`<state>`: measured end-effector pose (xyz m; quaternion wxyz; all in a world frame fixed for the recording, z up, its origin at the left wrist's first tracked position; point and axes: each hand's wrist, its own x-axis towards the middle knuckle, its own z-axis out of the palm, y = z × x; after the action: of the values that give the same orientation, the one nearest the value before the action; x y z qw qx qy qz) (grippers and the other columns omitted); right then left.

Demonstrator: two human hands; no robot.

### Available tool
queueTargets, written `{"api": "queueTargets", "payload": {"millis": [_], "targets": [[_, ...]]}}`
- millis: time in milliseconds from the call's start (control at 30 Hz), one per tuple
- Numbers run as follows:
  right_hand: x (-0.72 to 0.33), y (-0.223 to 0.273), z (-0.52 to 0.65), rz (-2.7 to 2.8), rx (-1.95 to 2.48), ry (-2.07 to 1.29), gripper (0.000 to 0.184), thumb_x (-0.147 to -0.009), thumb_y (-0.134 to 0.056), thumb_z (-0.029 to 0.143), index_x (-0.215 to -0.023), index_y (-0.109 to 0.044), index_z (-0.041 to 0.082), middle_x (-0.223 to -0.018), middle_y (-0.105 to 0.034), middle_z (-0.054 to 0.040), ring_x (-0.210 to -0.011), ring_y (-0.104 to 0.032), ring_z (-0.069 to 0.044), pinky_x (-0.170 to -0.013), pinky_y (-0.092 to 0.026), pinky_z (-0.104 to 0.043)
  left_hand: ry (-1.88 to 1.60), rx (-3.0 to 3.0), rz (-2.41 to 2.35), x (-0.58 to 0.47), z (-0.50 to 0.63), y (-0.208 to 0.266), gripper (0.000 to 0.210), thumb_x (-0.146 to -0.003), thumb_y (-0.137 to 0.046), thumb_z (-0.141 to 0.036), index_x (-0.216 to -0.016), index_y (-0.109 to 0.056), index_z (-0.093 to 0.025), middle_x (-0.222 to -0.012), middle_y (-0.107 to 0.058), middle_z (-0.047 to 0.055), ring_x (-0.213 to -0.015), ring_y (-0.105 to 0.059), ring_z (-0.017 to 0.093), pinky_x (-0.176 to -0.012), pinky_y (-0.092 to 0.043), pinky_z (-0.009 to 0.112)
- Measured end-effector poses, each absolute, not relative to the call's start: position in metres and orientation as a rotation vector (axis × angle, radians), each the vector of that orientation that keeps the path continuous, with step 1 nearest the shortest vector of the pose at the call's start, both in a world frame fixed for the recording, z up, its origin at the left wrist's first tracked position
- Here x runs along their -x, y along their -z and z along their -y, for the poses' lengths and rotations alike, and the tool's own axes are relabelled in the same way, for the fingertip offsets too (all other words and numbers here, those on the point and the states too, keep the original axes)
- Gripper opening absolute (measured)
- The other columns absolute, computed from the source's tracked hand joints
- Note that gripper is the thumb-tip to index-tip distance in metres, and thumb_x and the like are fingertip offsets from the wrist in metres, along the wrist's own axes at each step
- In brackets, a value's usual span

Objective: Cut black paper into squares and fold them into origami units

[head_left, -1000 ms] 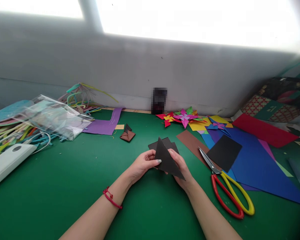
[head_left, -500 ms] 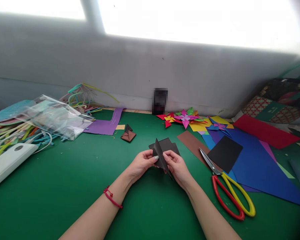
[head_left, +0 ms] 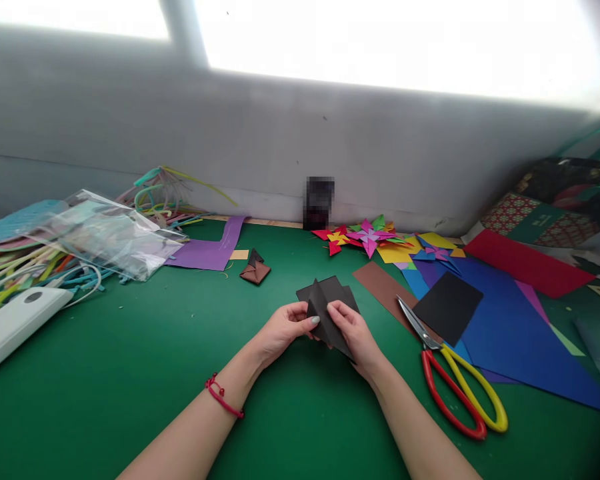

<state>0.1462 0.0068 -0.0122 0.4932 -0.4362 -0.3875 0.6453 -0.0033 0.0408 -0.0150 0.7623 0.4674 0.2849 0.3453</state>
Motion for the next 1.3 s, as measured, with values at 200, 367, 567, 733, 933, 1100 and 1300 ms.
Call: {"api": "queueTargets", "payload": {"millis": [200,367,567,733,933,1100,1300], "targets": [[-0.149,0.011,-0.007,0.749,1.020,-1.577,0.022,-0.066,-0.066,0.033,-0.069,-0.049,0.019,-0.061,-0.052,0.0037,-0.056,-0.052,-0.011,-0.056,-0.042,-0.022,-0.755,-0.947,-0.613,0.002,-0.039,0.013,0.025,-0.074,-0.057,-0.037,-0.080,-0.059,-0.013,-0.075,-0.058,0.005,-0.070,-0.054,0.014,-0.068,-0.041,0.025],[-0.148,0.006,-0.005,0.805,0.989,-1.640,0.020,-0.067,-0.065,0.031,-0.066,-0.050,0.018,-0.061,-0.052,0.0041,-0.057,-0.048,-0.009,-0.055,-0.038,-0.019,-0.760,-0.867,-0.624,0.003,-0.041,0.016,0.023,-0.074,-0.058,-0.037,-0.074,-0.053,-0.014,-0.068,-0.052,0.001,-0.065,-0.051,0.010,-0.066,-0.040,0.023],[-0.149,0.009,-0.004,0.820,0.959,-1.639,0.017,-0.068,-0.065,0.029,-0.068,-0.052,0.018,-0.062,-0.052,0.0043,-0.057,-0.047,-0.009,-0.054,-0.036,-0.018,-0.784,-0.898,-0.627,0.003,-0.043,0.019,0.023,-0.074,-0.058,-0.037,-0.073,-0.048,-0.015,-0.068,-0.050,-0.002,-0.061,-0.048,0.008,-0.059,-0.038,0.019],[-0.149,0.012,-0.003,0.865,0.992,-1.619,0.018,-0.069,-0.065,0.030,-0.068,-0.051,0.019,-0.064,-0.052,0.0037,-0.057,-0.048,-0.009,-0.054,-0.037,-0.019,-0.790,-0.861,-0.623,0.003,-0.042,0.017,0.024,-0.074,-0.058,-0.037,-0.071,-0.049,-0.015,-0.065,-0.050,-0.002,-0.058,-0.047,0.007,-0.057,-0.038,0.019],[-0.146,0.014,-0.007,0.775,0.945,-1.576,0.018,-0.074,-0.060,0.033,-0.074,-0.048,0.020,-0.067,-0.054,0.0030,-0.053,-0.051,-0.010,-0.050,-0.040,-0.021,-0.771,-0.956,-0.590,0.001,-0.038,0.013,0.032,-0.080,-0.048,-0.042,-0.085,-0.057,-0.011,-0.077,-0.057,0.006,-0.067,-0.053,0.012,-0.064,-0.042,0.026],[-0.146,0.015,-0.010,0.740,0.920,-1.563,0.020,-0.074,-0.059,0.036,-0.074,-0.046,0.021,-0.063,-0.054,0.0033,-0.051,-0.053,-0.012,-0.049,-0.042,-0.024,-0.733,-1.065,-0.594,0.001,-0.040,0.015,0.024,-0.078,-0.053,-0.035,-0.082,-0.057,-0.012,-0.073,-0.056,0.004,-0.065,-0.053,0.012,-0.065,-0.042,0.028],[-0.146,0.019,-0.008,0.891,0.979,-1.563,0.024,-0.076,-0.056,0.037,-0.065,-0.050,0.017,-0.060,-0.052,0.0026,-0.055,-0.051,-0.010,-0.055,-0.044,-0.023,-0.721,-1.050,-0.550,0.004,-0.040,0.013,0.024,-0.078,-0.054,-0.032,-0.089,-0.061,-0.012,-0.076,-0.058,0.005,-0.069,-0.052,0.013,-0.070,-0.041,0.028]]}}
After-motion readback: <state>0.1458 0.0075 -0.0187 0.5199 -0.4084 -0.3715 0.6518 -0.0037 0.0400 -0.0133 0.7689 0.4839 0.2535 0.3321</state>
